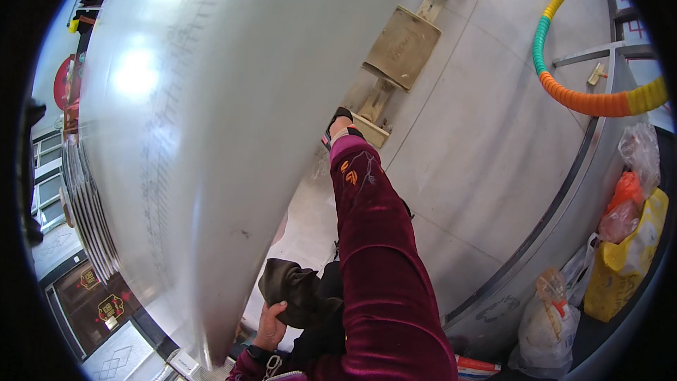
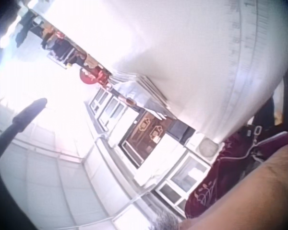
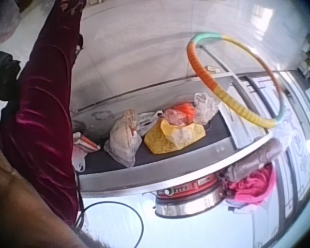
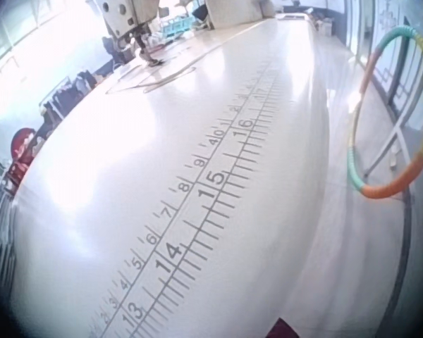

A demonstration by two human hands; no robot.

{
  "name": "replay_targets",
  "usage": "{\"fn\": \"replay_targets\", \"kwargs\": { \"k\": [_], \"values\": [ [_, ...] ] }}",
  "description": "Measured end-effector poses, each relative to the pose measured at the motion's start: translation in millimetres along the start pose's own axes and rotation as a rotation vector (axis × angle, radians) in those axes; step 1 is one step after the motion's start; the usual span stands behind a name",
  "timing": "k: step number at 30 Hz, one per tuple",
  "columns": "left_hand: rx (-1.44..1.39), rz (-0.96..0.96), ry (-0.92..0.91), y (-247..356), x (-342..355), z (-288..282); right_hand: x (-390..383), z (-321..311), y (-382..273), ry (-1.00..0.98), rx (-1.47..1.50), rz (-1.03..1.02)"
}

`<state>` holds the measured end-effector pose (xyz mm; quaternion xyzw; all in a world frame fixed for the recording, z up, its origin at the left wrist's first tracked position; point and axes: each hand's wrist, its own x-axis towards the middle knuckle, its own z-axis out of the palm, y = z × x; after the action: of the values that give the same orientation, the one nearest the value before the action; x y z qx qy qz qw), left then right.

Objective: The person wipes a blue countertop with a dark cloth, then cleans a metal rack and a gray surface. They move plastic bags and a yellow tote while wiping, and briefly handle a white bottle. The person remains standing throughout.

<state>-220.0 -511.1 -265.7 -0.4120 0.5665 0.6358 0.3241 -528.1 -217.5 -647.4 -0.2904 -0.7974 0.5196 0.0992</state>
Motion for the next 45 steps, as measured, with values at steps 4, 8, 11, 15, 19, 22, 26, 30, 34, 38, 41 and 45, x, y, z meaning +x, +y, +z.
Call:
{"fn": "replay_targets", "kwargs": {
  "k": [4, 8, 11, 15, 19, 22, 26, 30, 34, 38, 41, 45],
  "values": [
    [0.033, 0.022, 0.013, 3, 1, 5, 5, 8, 2, 0.005, 0.005, -0.007],
    [0.048, 0.027, -0.016, 3, 5, 0, 12, 12, -2, 0.018, 0.017, -0.023],
    [0.063, 0.033, -0.015, -2, 10, -13, 15, 2, -8, 0.057, 0.047, -0.063],
    [0.19, 0.106, 0.01, -5, 25, -28, -14, -34, -17, 0.028, 0.186, -0.023],
    [0.165, 0.024, -0.148, 0, 16, -18, -111, -70, -34, -0.021, 0.175, 0.074],
    [0.156, 0.139, -0.296, 11, 7, 3, -205, -108, -60, -0.311, 0.409, 0.045],
    [0.267, 0.101, -0.355, 27, 5, 15, -353, -161, -123, -0.649, 0.62, 0.134],
    [0.394, 0.168, -0.513, 28, 0, 13, -449, -206, -174, -0.619, 0.665, 0.144],
    [0.5, 0.157, -0.657, 24, -14, 9, -476, -221, -196, -0.369, 0.58, 0.181],
    [0.459, 0.118, -0.664, 13, -20, 12, -482, -229, -181, -0.364, 0.601, 0.223],
    [0.489, 0.095, -0.617, 0, -25, 17, -487, -244, -149, -0.227, 0.593, 0.307],
    [0.493, 0.047, -0.614, -13, -30, 27, -482, -310, -78, 0.354, 0.439, 0.402]
  ]
}}
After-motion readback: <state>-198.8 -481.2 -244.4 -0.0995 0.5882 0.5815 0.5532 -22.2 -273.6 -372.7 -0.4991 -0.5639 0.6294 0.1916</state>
